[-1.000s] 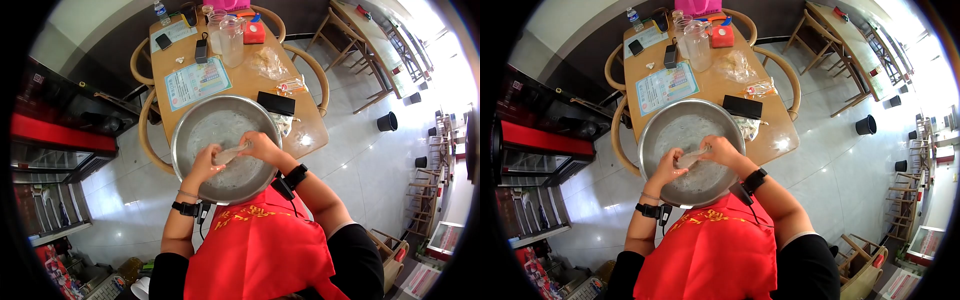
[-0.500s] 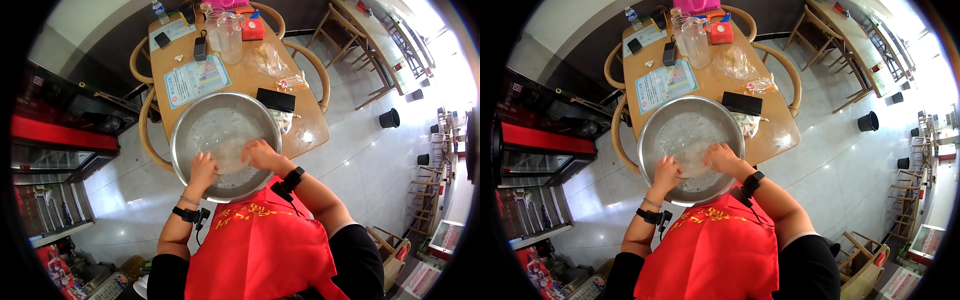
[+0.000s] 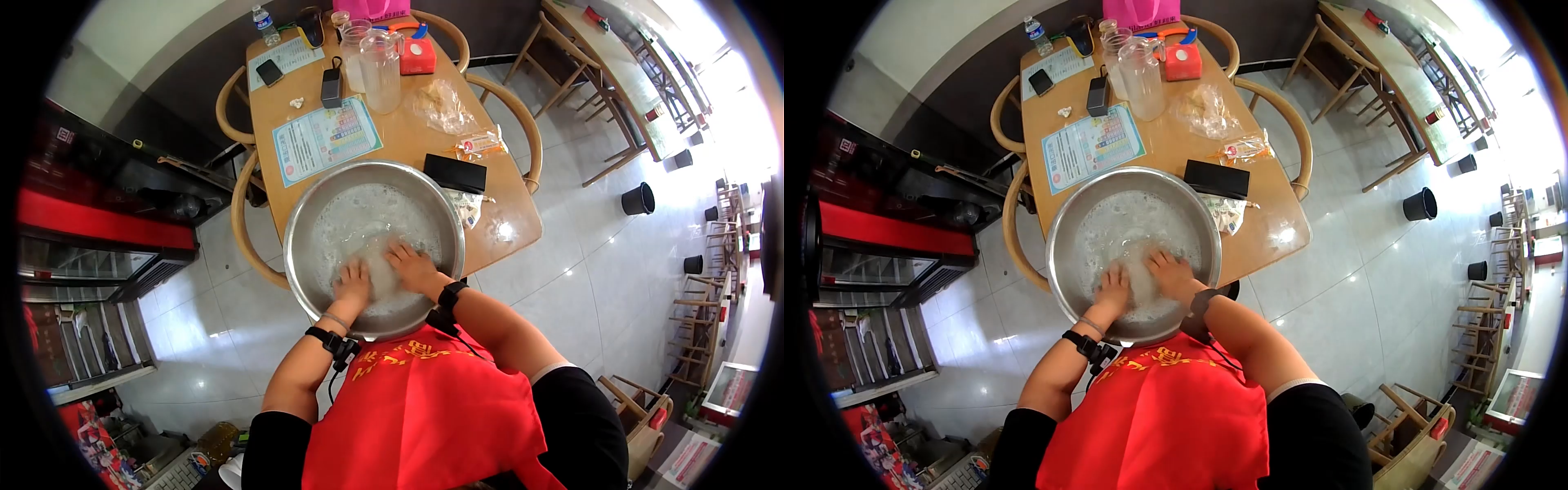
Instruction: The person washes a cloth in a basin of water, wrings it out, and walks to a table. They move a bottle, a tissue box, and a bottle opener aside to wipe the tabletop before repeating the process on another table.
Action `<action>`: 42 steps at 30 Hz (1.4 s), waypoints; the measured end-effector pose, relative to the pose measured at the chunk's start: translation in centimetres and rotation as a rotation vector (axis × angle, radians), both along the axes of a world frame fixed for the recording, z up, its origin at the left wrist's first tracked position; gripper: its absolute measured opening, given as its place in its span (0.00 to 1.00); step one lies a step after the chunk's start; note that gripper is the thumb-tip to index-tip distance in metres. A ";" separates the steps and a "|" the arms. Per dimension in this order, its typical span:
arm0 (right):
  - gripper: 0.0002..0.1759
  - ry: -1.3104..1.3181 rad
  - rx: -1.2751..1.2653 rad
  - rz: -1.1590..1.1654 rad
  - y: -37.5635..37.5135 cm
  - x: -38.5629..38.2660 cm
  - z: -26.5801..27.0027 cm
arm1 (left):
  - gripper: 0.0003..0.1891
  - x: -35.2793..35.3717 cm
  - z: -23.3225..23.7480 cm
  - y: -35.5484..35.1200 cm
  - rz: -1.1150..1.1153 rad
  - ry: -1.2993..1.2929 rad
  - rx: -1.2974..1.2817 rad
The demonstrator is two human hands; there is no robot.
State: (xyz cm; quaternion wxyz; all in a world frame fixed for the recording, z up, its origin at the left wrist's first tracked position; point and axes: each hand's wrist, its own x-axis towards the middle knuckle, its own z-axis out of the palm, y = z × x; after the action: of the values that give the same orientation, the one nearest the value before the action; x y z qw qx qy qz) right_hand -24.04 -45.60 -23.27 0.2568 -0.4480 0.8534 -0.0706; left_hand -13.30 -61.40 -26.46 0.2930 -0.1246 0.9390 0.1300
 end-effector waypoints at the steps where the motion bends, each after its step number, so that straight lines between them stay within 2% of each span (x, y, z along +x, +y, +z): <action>1: 0.40 -0.067 -0.012 -0.069 -0.3 0.0 -0.2 | 0.43 -0.1 0.0 -0.2 -0.065 0.041 -0.071; 2: 0.37 -0.133 -0.024 -0.137 -0.6 -0.1 -0.4 | 0.43 -0.3 0.0 -0.3 -0.062 0.041 -0.071; 3: 0.37 -0.131 -0.024 -0.134 -1.1 -0.2 -1.9 | 0.37 -0.9 0.0 -0.3 0.017 -0.003 -0.052; 4: 0.33 -0.281 -0.127 -0.341 -1.5 -0.3 -4.8 | 0.32 -1.5 0.3 -0.4 0.095 -0.046 -0.031; 5: 0.30 -0.430 -0.230 -0.548 -1.8 -0.5 -6.4 | 0.32 -1.9 0.4 -0.6 0.096 -0.042 -0.032; 6: 0.30 -0.426 -0.231 -0.547 -1.9 -0.6 -6.4 | 0.28 -2.1 0.5 -0.9 0.488 -0.007 0.403; 7: 0.26 -0.861 -0.261 -0.801 -1.8 -0.6 -6.2 | 0.25 -2.2 0.6 -1.0 0.871 0.028 0.842; 8: 0.24 -1.299 -0.291 -1.047 -1.8 -0.9 -5.9 | 0.25 -2.3 0.8 -1.1 0.861 0.032 0.844; 9: 0.24 -1.288 -0.308 -1.054 -2.0 -1.2 -5.6 | 0.24 -2.5 1.0 -1.1 0.941 0.064 0.952; 10: 0.23 -1.472 -0.293 -1.144 -2.4 -1.3 -4.1 | 0.23 -2.9 1.5 -0.9 1.009 0.092 1.067; 12: 0.22 -1.830 -0.297 -1.340 -2.3 -1.6 0.2 | 0.19 -3.3 3.7 -0.8 0.833 0.113 1.079; 13: 0.22 -2.015 -0.310 -1.428 -1.9 -1.7 1.9 | 0.16 -2.7 4.5 -0.3 0.688 0.292 1.121; 14: 0.24 -2.050 -0.323 -1.331 -2.1 -1.9 3.3 | 0.13 -2.4 5.4 0.0 0.542 0.470 1.158; 15: 0.27 -2.083 -0.329 -1.227 -2.3 -1.9 3.9 | 0.11 -2.7 8.2 0.0 0.324 0.589 1.003; 16: 0.27 -2.070 -0.367 -1.246 -2.2 -1.6 3.7 | 0.10 -2.6 10.7 0.2 0.118 0.704 0.838; 17: 0.26 -1.373 -0.832 -0.710 -2.1 -1.3 3.4 | 0.10 -2.7 11.7 0.6 0.091 0.706 0.853; 18: 0.26 -0.604 -1.081 -0.174 -2.3 -1.0 3.0 | 0.09 -2.7 12.4 1.2 0.075 0.907 0.733; 19: 0.26 -0.588 -1.086 -0.181 -3.8 -0.7 0.9 | 0.10 -2.7 13.0 1.6 0.067 1.105 0.603; 21: 0.22 -1.962 -0.994 -0.635 -7.0 -1.5 -3.7 | 0.10 -3.4 13.5 1.9 0.036 1.160 0.553; 22: 0.14 -2.393 -0.792 -0.632 -6.2 -2.4 4.5 | 0.12 -3.6 13.5 2.2 0.031 1.260 0.496; 23: 0.14 -2.384 -0.807 -0.632 -6.4 -2.6 4.0 | 0.14 -3.8 13.5 2.5 0.027 1.358 0.437; 25: 0.15 -1.705 -0.889 -0.278 -8.1 -3.0 2.1 | 0.16 -4.3 13.5 2.5 0.030 1.426 0.425; 26: 0.18 -2.423 -0.796 -0.399 -8.9 -2.8 2.0 | 0.15 -4.5 13.1 2.4 0.050 1.440 0.457; 27: 0.18 -2.506 -0.800 -0.408 -9.0 -2.5 1.8 | 0.15 -4.8 12.8 2.4 0.072 1.451 0.491; 29: 0.18 -2.444 -0.826 -0.492 -8.8 -1.9 2.4 | 0.14 -5.4 12.5 3.0 0.124 1.492 0.559; 31: 0.18 -2.321 -0.843 -0.659 -8.6 -1.3 3.0 | 0.13 -5.3 11.1 3.3 0.287 1.489 0.611; 32: 0.18 -2.224 -0.849 -0.775 -8.5 -1.0 3.2 | 0.13 -5.4 10.7 3.5 0.281 1.491 0.618; 34: 0.18 -1.915 -0.806 -1.011 -8.1 -0.2 3.1 | 0.14 -5.3 10.1 4.1 0.501 1.395 0.608; 35: 0.18 -1.739 -0.754 -1.088 -8.2 0.2 2.9 | 0.14 -5.3 10.0 4.1 0.496 1.395 0.611; 37: 0.18 -1.344 -0.611 -1.070 -7.7 0.6 2.1 | 0.15 -5.5 9.9 4.2 0.876 1.133 0.746; 38: 0.18 -1.160 -0.530 -1.011 -7.5 0.8 1.7 | 0.15 -5.6 8.8 3.8 0.872 1.129 0.751; 40: 0.18 -0.929 -0.443 -0.901 -7.0 0.7 1.5 | 0.13 -6.1 6.1 2.2 1.175 0.950 1.152; 41: 0.18 -0.924 -0.444 -0.903 -6.4 0.5 3.4 | 0.13 -6.1 5.9 2.0 1.173 0.950 1.156; 42: 0.17 -0.752 -0.389 -0.852 -5.6 0.3 5.4 | 0.12 -6.1 5.8 1.8 1.171 0.887 1.025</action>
State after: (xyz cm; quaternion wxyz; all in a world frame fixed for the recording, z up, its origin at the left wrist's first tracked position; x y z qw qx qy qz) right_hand -23.73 -51.16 -17.90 0.4036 -0.0497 0.7799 -0.4757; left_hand -19.42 -59.62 -20.70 -0.1906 -0.3758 0.5785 0.6984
